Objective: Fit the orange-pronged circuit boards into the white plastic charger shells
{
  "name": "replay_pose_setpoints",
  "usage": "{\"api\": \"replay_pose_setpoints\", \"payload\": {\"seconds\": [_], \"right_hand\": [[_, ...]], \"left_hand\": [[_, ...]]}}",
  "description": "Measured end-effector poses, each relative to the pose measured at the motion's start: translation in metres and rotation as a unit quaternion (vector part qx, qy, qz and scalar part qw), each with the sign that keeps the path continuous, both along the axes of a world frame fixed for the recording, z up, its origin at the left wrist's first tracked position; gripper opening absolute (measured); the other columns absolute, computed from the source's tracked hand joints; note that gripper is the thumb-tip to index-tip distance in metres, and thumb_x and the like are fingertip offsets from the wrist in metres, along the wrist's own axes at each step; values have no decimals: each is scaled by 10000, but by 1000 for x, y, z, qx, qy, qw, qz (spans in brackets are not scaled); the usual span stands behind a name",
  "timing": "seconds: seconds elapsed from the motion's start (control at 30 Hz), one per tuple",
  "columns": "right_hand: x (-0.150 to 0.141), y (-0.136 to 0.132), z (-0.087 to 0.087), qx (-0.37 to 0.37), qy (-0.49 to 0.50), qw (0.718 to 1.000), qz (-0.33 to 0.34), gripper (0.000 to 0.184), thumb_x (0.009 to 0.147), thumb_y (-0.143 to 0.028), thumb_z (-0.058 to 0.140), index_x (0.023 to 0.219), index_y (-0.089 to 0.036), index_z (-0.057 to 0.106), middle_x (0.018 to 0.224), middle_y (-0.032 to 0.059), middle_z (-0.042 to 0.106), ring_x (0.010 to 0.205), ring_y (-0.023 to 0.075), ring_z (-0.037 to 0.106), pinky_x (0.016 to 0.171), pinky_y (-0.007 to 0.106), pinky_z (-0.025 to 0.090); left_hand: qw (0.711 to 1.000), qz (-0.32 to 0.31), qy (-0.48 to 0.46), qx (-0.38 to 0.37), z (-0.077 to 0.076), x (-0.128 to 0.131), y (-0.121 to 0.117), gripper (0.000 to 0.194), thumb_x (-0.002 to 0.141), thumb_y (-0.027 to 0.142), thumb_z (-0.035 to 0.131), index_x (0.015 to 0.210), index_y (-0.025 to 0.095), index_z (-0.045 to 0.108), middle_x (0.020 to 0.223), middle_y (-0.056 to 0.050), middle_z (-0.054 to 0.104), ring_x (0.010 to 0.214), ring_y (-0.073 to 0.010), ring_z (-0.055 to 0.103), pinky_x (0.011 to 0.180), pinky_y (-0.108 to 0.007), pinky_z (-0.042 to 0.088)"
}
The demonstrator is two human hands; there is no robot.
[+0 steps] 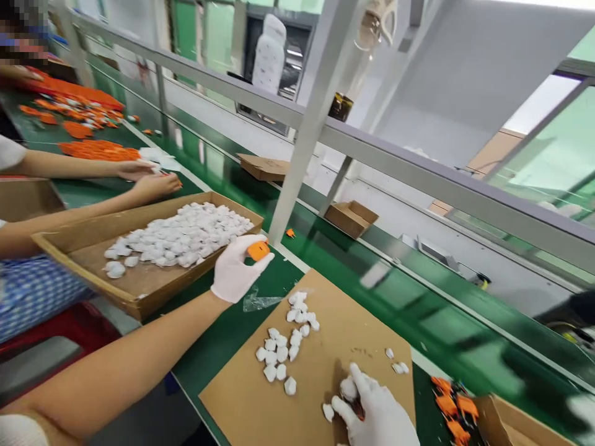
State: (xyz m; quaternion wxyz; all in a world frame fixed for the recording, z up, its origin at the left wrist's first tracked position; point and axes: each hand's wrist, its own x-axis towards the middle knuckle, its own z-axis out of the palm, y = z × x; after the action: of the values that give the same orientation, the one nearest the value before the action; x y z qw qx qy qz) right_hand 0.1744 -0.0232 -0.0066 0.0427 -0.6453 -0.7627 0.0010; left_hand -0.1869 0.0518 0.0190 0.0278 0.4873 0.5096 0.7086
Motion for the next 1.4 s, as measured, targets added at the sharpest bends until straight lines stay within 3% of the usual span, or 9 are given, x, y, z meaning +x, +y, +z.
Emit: {"api": "replay_pose_setpoints", "payload": {"seconds": [0.23, 0.4, 0.5, 0.63, 0.77, 0.9, 1.0, 1.13, 1.4], "right_hand": [[-17, 1, 15, 28, 35, 996, 79, 473, 942, -416, 567, 1375, -240, 637, 1049, 79, 767, 930, 264, 718, 827, 382, 573], [-83, -3, 42, 28, 175, 973, 148, 452, 918, -398, 630, 1360, -302, 648, 1213, 66, 734, 1060, 264, 707, 942, 405, 566], [-130, -5, 60, 13, 259, 952, 165, 448, 891, -344, 666, 1339, -338, 661, 1129, 41, 755, 1038, 259, 706, 970, 427, 559], [-182, 1, 76, -19, 411, 902, 126, 620, 808, -385, 735, 1408, -294, 603, 1339, 53, 677, 1220, 283, 637, 1063, 442, 521], [-212, 15, 83, -86, 566, 812, 112, 751, 751, -385, 792, 1451, -272, 546, 1422, 33, 626, 1284, 270, 602, 1106, 432, 496], [-222, 29, 84, -132, 662, 732, 97, 640, 705, -348, 820, 1311, -225, 654, 1308, 58, 700, 1163, 257, 674, 1041, 403, 545], [-222, 35, 81, -163, 700, 691, 77, 570, 667, -376, 844, 1186, -182, 708, 1242, 82, 732, 1118, 261, 695, 990, 387, 570], [-218, 38, 75, -192, 714, 668, 87, 493, 680, -392, 841, 1121, -199, 734, 1224, 64, 738, 1121, 251, 688, 1019, 385, 543], [-213, 43, 65, -212, 737, 638, 67, 402, 699, -390, 810, 1061, -223, 757, 1090, 41, 763, 1099, 257, 677, 989, 390, 533]], "left_hand": [[995, 43, 68, 51, 2, 8, -8, 385, 807, 228, 758, 1179, 158, 692, 1163, -104, 714, 1073, -229, 675, 1036, -405, 536], [990, 69, 95, 79, 5, 13, -15, 382, 803, 211, 775, 1174, 172, 691, 1149, -94, 722, 1074, -234, 690, 1018, -407, 563], [988, 70, 100, 92, 7, 14, -21, 406, 797, 205, 785, 1189, 172, 685, 1119, -94, 736, 1046, -238, 704, 1007, -410, 575], [986, 73, 102, 111, 10, 15, -31, 416, 786, 199, 802, 1184, 176, 685, 1098, -94, 742, 1021, -245, 718, 992, -411, 586], [987, 24, 88, 129, 6, 22, -35, 386, 805, 181, 779, 1180, 193, 684, 1120, -86, 729, 1045, -237, 714, 940, -361, 615], [988, -58, 52, 131, -8, 27, -29, 354, 849, 249, 720, 1201, 227, 678, 1174, -82, 715, 1070, -259, 712, 875, -375, 650], [993, -62, 47, 86, -18, 27, -24, 415, 798, 313, 761, 1200, 242, 689, 1159, -78, 725, 1065, -290, 711, 953, -441, 624], [995, -54, 76, 32, -24, 26, -20, 486, 753, 349, 786, 1217, 240, 687, 1194, -91, 721, 1090, -312, 698, 975, -456, 610], [991, -45, 113, 47, -35, 31, -18, 524, 780, 196, 725, 1293, 274, 647, 1243, -79, 709, 1053, -273, 708, 930, -418, 620]]}}
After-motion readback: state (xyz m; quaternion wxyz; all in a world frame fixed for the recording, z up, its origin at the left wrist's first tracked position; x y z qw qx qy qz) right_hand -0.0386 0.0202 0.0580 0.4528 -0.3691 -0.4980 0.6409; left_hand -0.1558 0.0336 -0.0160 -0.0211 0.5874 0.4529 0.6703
